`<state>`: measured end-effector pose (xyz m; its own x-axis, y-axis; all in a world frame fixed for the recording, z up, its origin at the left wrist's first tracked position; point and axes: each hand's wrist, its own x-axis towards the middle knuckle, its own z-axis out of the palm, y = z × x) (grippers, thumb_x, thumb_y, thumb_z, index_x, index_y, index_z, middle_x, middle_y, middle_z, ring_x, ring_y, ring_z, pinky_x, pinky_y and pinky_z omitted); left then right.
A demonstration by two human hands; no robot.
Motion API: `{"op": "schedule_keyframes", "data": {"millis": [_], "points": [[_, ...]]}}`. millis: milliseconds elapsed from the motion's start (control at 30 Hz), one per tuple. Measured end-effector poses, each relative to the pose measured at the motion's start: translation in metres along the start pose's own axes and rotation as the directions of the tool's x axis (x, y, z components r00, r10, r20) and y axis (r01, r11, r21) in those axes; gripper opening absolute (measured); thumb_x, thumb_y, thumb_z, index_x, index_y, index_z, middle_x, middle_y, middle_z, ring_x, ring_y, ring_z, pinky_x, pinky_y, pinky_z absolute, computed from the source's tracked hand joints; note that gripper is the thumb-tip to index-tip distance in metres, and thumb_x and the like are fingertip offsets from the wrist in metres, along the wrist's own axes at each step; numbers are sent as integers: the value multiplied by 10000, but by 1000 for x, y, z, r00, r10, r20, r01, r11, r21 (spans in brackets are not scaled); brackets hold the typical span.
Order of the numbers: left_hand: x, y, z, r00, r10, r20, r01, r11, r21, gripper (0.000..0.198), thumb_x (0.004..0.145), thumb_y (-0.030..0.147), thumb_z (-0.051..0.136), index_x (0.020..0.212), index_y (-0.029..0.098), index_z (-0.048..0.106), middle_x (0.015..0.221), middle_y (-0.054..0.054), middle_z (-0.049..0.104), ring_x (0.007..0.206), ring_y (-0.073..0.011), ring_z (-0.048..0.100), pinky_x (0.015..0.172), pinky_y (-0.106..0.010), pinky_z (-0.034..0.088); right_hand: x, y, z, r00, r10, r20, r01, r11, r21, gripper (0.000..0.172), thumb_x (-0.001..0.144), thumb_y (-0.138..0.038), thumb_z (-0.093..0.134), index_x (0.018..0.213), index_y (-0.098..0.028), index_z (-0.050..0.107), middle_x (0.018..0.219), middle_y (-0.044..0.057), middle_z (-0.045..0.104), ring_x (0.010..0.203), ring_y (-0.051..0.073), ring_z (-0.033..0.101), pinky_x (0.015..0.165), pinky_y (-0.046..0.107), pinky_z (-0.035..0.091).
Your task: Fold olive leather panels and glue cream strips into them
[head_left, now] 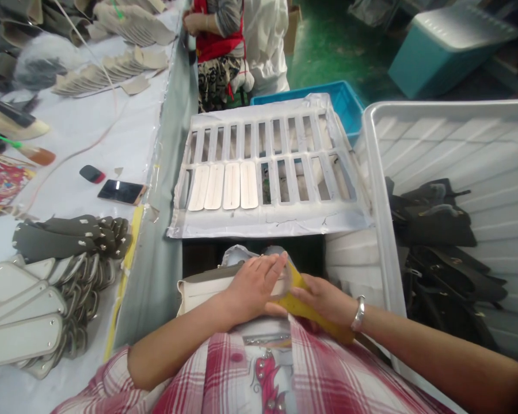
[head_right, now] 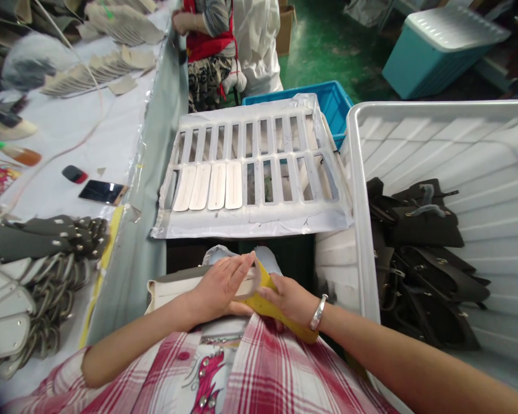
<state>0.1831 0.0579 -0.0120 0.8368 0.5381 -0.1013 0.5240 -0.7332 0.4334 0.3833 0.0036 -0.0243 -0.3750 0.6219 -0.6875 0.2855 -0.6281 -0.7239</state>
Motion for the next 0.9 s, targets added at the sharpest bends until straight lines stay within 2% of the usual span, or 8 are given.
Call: {"op": "schedule_keyframes", "data": {"millis": [100,233,367,467,567,667,800,900], "points": [[2,-4,2,1000,-4,-5,4,1000,11,1121,647,661,609,1422,128,-2,1322,-202,416,1192,-316,421,990,-451,331,3,-1,13,991,-36,-130,31,999,-41,324,839,-493,420,918,-180,445,585,-3,586,432,151,548,387,272,438],[2,-3,3,999,15,-29,-14,999,38,1137,645,656,616,1421,120,-20,1328,-213,416,1205,-310,420,987,-447,343,3,0,28,908,-172,-382,121,981,-154,290,815,-465,463,835,-178,493,749,46,609,642,169,587,556,297,477],[-6,4,2,999,-22,-41,25,998,60,1156,613,664,637,1419,95,35,1332,-222,425,1228,-306,409,1004,-449,333,-22,4,29,960,-58,-273,89,990,105,324,804,-515,471,855,-196,470,621,6,582,472,153,535,417,286,429],[-17,9,0,994,-110,-27,112,989,98,1033,666,692,561,1410,101,155,1389,-204,374,1285,-295,348,1050,-456,271,-44,4,23,938,-103,-331,202,938,282,350,784,-510,522,907,-185,483,629,-12,555,462,121,502,427,262,421],[-25,13,-2,988,-155,-6,155,981,117,903,731,678,496,1393,118,244,1433,-170,321,1318,-282,298,1072,-458,222,-46,-9,21,834,-223,-505,494,711,501,305,691,-360,671,882,-178,519,661,-36,488,540,81,463,540,234,443],[-27,16,-1,985,-173,-22,175,977,123,832,756,638,503,1387,146,278,1448,-147,301,1310,-284,308,1058,-468,231,-24,-29,30,714,-243,-657,668,516,536,328,641,-266,703,914,-191,537,688,-50,435,576,71,429,602,242,460],[-28,17,4,983,-167,-76,176,976,130,813,742,628,531,1374,166,309,1439,-129,328,1292,-282,330,1043,-463,246,11,-43,43,532,-240,-812,782,506,363,306,717,-346,632,958,-196,518,666,-57,378,491,56,349,471,215,383],[-28,15,7,985,-144,-91,156,977,146,788,755,618,525,1366,164,320,1429,-128,344,1287,-278,334,1038,-453,252,23,-40,50,442,-270,-856,762,617,198,340,789,-445,530,1022,-204,477,634,-61,353,444,60,289,411,209,302]]}}
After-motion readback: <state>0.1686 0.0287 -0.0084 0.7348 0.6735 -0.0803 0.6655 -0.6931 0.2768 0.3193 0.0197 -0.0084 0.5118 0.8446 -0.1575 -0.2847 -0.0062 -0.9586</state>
